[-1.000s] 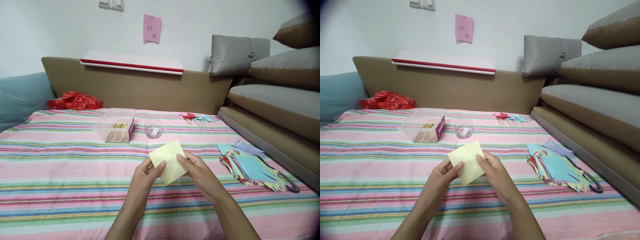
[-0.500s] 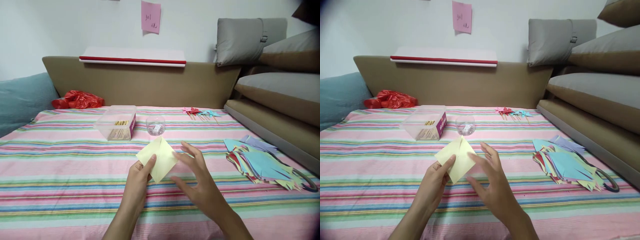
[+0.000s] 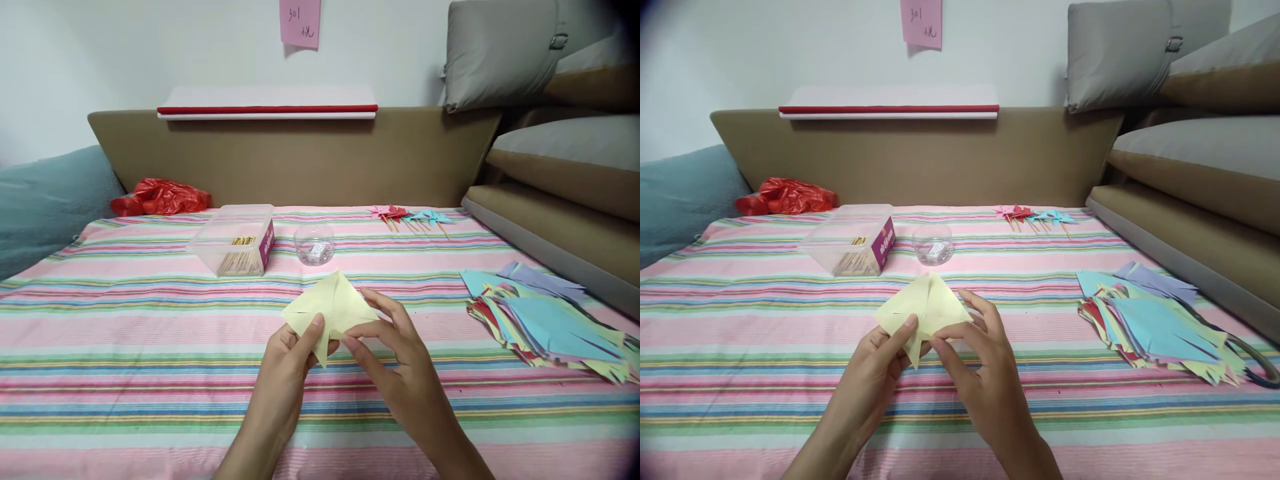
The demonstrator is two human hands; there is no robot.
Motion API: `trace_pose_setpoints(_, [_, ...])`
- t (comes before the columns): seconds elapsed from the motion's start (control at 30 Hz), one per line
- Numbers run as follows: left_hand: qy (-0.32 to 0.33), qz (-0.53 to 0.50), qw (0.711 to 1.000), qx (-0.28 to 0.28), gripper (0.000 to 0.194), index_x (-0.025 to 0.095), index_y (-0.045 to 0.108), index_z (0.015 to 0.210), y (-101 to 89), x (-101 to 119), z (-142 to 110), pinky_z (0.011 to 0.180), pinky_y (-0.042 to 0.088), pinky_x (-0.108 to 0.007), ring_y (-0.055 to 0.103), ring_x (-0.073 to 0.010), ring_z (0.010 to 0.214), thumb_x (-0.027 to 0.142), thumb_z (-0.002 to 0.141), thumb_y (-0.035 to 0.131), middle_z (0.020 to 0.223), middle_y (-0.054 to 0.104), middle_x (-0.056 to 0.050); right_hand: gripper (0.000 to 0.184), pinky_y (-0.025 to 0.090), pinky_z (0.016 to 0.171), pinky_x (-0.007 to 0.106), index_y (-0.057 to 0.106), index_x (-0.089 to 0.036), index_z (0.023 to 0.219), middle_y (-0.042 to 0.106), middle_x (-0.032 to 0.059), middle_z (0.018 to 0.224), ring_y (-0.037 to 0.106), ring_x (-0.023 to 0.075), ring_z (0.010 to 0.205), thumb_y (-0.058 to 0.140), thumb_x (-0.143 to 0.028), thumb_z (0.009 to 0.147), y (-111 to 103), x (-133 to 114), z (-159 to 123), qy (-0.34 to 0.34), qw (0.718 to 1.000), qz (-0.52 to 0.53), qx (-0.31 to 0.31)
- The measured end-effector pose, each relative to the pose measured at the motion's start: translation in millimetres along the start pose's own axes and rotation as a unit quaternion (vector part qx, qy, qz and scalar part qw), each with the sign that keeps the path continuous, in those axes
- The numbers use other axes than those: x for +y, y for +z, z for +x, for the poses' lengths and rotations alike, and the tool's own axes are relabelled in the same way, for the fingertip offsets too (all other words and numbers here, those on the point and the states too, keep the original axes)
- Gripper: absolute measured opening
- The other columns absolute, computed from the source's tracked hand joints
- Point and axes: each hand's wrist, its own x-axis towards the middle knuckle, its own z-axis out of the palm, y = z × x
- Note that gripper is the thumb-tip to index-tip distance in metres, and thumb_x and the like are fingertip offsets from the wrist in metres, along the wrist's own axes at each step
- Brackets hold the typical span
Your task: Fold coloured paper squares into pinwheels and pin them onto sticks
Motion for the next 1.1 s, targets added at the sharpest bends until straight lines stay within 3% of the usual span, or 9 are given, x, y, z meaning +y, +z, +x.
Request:
trace_pose_setpoints(0.13, [-0.006,0.030,0.999,-0.009,0.041,0.017,0.075,0.117,1.6,-0.8,-3.2,0.084,0.057,-0.031,0.068,-0.0235,0.100,0.045,0.087,0.076,0.114,0.076,-0.010,0.019,0.048,0.108,0.047,0.075,-0.026,0.084,0.051,0.0070,0.142,0.057,0.0307,0.128,0.073,-0.045,0.088,2.2,-4.1,0.5,0.155,0.979,0.132,0.017])
trace_pose_setpoints(0.23, [0.008,0.043,0.999,-0.014,0.038,0.018,0.076,0.115,3.6,-1.5,-4.6,0.087,0.056,-0.033,0.068,-0.0248,0.103,0.044,0.088,0.075,0.113,0.076,-0.009,0.022,0.055,0.098,0.038,0.074,-0.024,0.080,0.053,0.0063,0.134,0.064,0.0273,0.117,0.077,-0.045,0.083,3.2,-8.0,1.6,0.202,0.957,0.207,0.018])
trace_pose_setpoints(0.43, [0.013,0.062,0.998,-0.015,0.040,0.020,0.076,0.119,5.5,-2.6,-6.4,0.089,0.056,-0.035,0.068,-0.0250,0.101,0.044,0.087,0.076,0.110,0.078,-0.008,0.022,0.060,0.086,0.031,0.071,-0.022,0.076,0.058,0.0052,0.124,0.066,0.0247,0.112,0.078,-0.041,0.084,4.4,-10.6,2.4,0.200,0.945,0.258,0.017])
trace_pose_setpoints(0.9, [0.040,0.122,0.992,-0.018,0.031,0.018,0.079,0.106,5.8,0.4,-6.6,0.083,0.056,-0.030,0.071,-0.0250,0.100,0.041,0.087,0.076,0.101,0.079,-0.008,0.025,0.056,0.090,0.032,0.066,-0.021,0.075,0.061,0.0063,0.122,0.065,0.0238,0.111,0.076,-0.041,0.085,9.4,-10.7,0.5,0.170,0.955,0.241,0.019])
trace_pose_setpoints(1.0, [0.054,0.136,0.989,-0.006,0.030,0.018,0.078,0.107,5.0,2.4,-7.0,0.081,0.056,-0.029,0.071,-0.0233,0.096,0.040,0.087,0.076,0.097,0.079,-0.007,0.026,0.056,0.088,0.033,0.060,-0.024,0.087,0.061,0.0055,0.131,0.065,0.0233,0.111,0.077,-0.044,0.084,6.8,-16.4,1.6,0.181,0.948,0.256,0.050])
trace_pose_setpoints(1.1, [0.057,0.145,0.988,-0.013,0.029,0.020,0.077,0.109,4.0,7.0,-8.3,0.076,0.056,-0.028,0.068,-0.0184,0.080,0.037,0.086,0.078,0.086,0.076,-0.004,0.038,0.056,0.083,0.033,0.056,-0.029,0.106,0.062,0.0068,0.136,0.063,0.0254,0.117,0.078,-0.050,0.083,-2.0,-19.7,5.3,0.218,0.928,0.284,0.103])
